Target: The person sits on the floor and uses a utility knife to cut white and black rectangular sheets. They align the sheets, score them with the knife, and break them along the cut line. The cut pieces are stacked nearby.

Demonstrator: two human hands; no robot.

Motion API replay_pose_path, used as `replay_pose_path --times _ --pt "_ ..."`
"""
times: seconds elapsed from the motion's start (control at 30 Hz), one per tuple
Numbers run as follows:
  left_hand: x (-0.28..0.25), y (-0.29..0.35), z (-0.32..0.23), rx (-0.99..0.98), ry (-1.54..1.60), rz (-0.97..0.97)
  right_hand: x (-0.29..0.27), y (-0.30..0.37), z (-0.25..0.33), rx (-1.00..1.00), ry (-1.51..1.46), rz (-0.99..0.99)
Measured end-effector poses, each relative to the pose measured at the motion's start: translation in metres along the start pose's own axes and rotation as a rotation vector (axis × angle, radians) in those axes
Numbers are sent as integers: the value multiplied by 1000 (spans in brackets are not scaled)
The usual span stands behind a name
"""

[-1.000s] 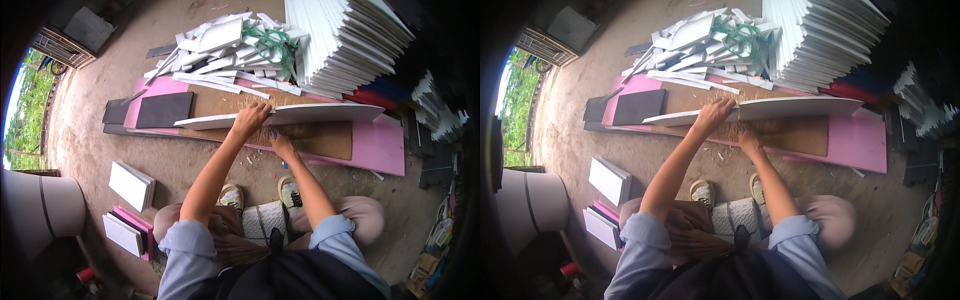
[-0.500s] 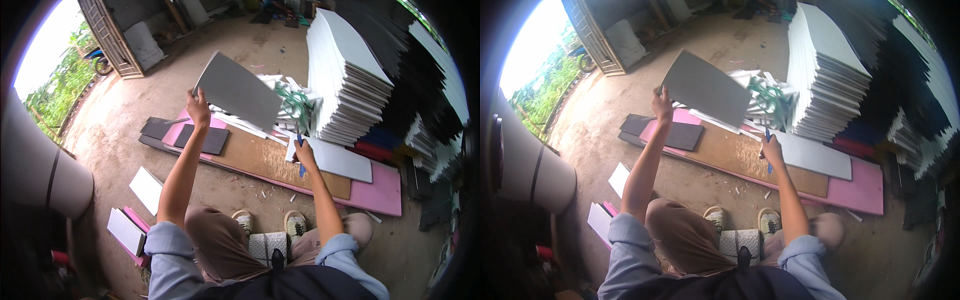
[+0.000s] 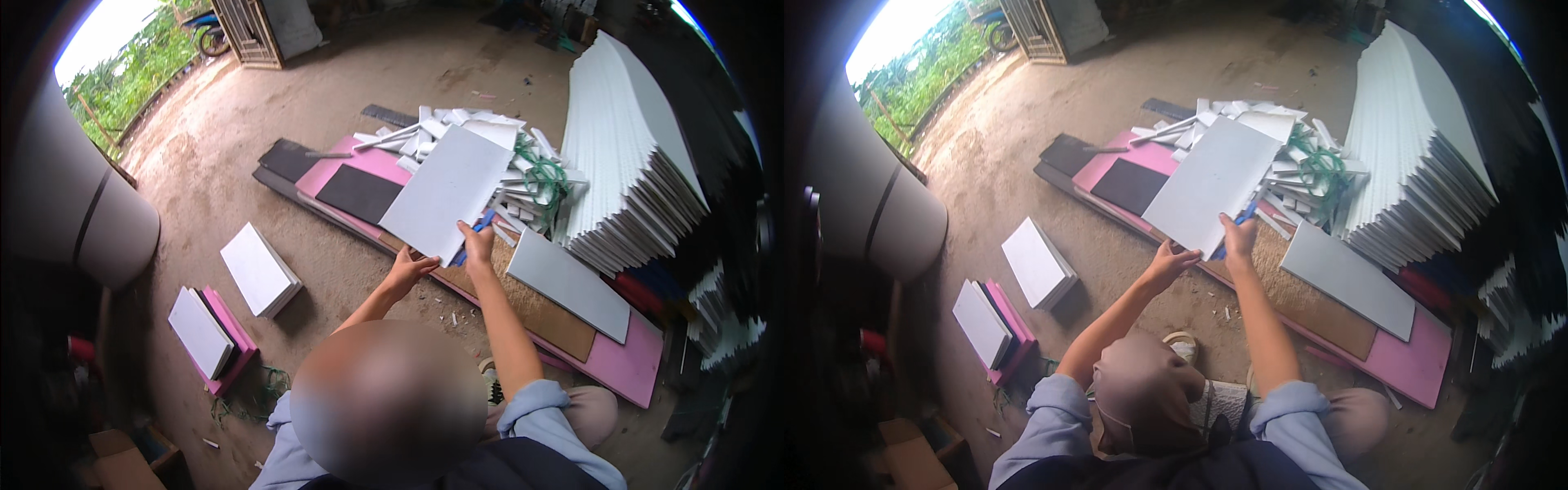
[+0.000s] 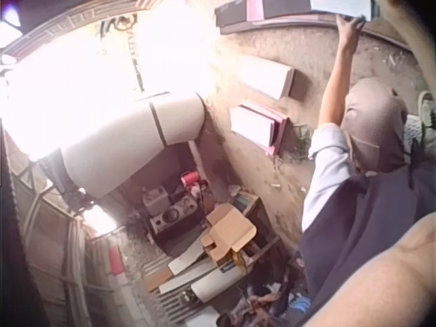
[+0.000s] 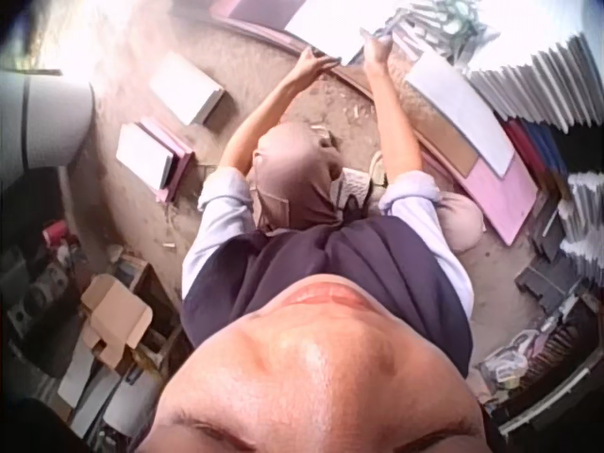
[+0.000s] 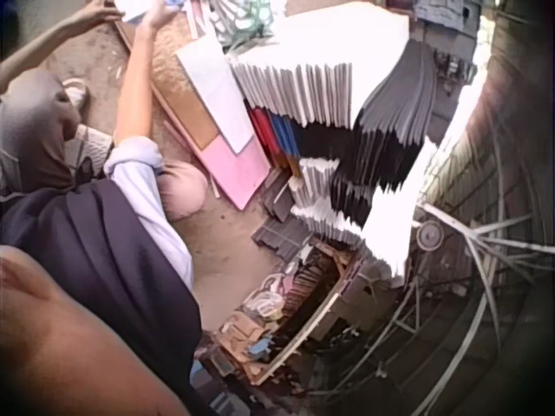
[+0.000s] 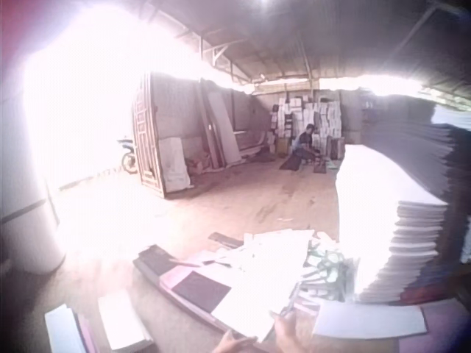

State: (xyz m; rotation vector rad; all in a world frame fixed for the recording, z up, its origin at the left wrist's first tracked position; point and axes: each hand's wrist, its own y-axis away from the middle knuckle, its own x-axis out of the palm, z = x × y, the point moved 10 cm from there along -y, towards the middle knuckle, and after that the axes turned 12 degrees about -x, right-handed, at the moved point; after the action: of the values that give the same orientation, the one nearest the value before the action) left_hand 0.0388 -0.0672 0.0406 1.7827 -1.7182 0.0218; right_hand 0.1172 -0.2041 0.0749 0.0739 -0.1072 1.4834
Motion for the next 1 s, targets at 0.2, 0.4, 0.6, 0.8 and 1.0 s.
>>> replay_pose_path --times 0.2,0.4,0.6,0.8,1.0 --pt "-133 -42 8 214 -162 -678 -70 -29 -50 -40 315 5" --pt "-227 -95 1 130 -157 -1156 -86 -32 -106 44 340 141" --pt "-230 -91 -19 180 124 -911 -81 -26 -145 135 431 235" --pt "-231 -6 -27 398 30 -863 -13 -34 -152 81 488 378" --pt "-188 -6 9 240 -76 -725 -3 -42 -139 39 767 322"
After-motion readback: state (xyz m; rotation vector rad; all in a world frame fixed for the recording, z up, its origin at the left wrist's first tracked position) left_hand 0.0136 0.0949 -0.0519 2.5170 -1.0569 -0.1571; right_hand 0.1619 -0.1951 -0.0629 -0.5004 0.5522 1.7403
